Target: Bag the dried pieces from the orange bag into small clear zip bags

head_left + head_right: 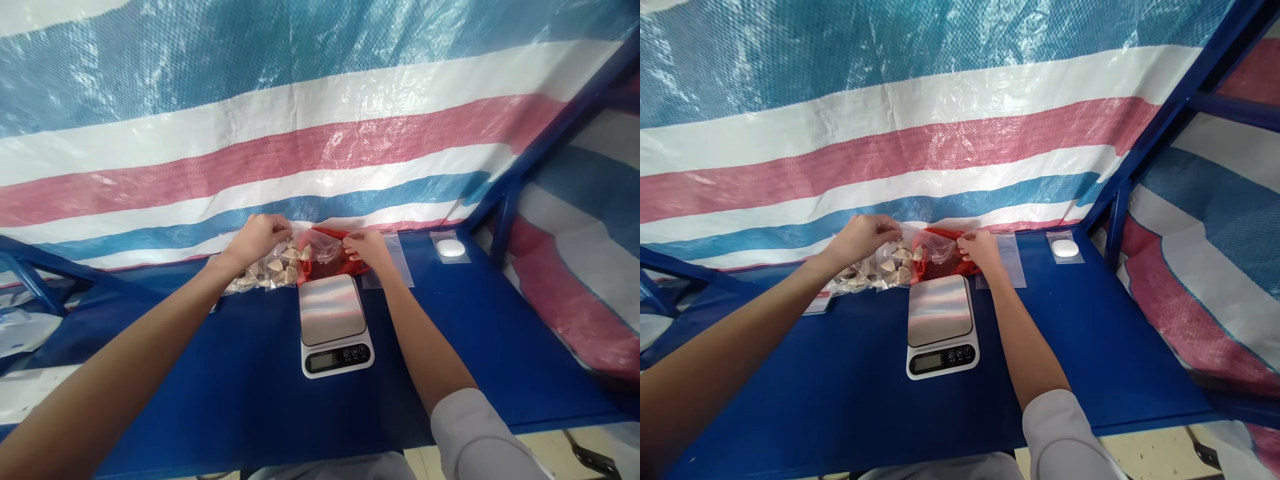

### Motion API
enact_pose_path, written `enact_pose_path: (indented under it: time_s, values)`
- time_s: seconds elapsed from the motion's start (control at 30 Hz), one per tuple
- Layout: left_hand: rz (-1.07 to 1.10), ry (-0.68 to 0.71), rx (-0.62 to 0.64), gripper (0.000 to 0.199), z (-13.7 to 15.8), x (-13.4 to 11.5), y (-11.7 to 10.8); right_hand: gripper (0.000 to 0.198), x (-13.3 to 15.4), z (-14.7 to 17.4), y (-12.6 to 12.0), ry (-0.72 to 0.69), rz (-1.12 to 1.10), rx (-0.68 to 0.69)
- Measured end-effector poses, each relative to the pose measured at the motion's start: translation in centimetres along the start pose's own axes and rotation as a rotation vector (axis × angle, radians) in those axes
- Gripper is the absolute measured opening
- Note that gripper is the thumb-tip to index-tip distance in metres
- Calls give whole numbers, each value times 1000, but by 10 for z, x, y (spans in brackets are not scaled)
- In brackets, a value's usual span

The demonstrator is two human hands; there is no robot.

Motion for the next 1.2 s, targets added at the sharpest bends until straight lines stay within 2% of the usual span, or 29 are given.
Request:
enact_pose_path:
  time_s: [0.07,0.2,0.33,0.43,0.6,0.8,1.0,1.1,1.2]
  values:
    - [-2,-5,25,26,-3,0,0,13,0,1,3,31,1,-3]
    - [9,-6,41,24,-7,-2,2,15,-2,2,16,74,-105,107]
    - [-3,28,33,22,-14,-5,3,13,-4,1,18,62,-214,155]
    - [65,25,16,19,-19,-4,5,10,-8,-1,19,54,-212,157]
    - [150,-20,-53,17,-26,-1,11,9,-13,-8,25,-11,-68,139]
    - [197,10,-104,16,-30,-7,15,16,-9,-9,23,-121,162,78]
    - [138,-9,-66,24,-25,1,19,24,10,-3,15,-210,537,-23]
    - [104,-1,-32,28,-23,8,17,24,14,-2,13,-213,616,-61]
    - [89,31,66,30,-23,13,19,22,13,-2,12,-186,620,-72]
Point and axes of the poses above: each hand's wrist, its own z-axis away from the middle knuckle, its own y-axis out of the palm, x = y × z, the point moved 7 cm from there along -z, towards the middle knuckle, and after that the axes turned 1 degree about y, right-handed, at the moved point
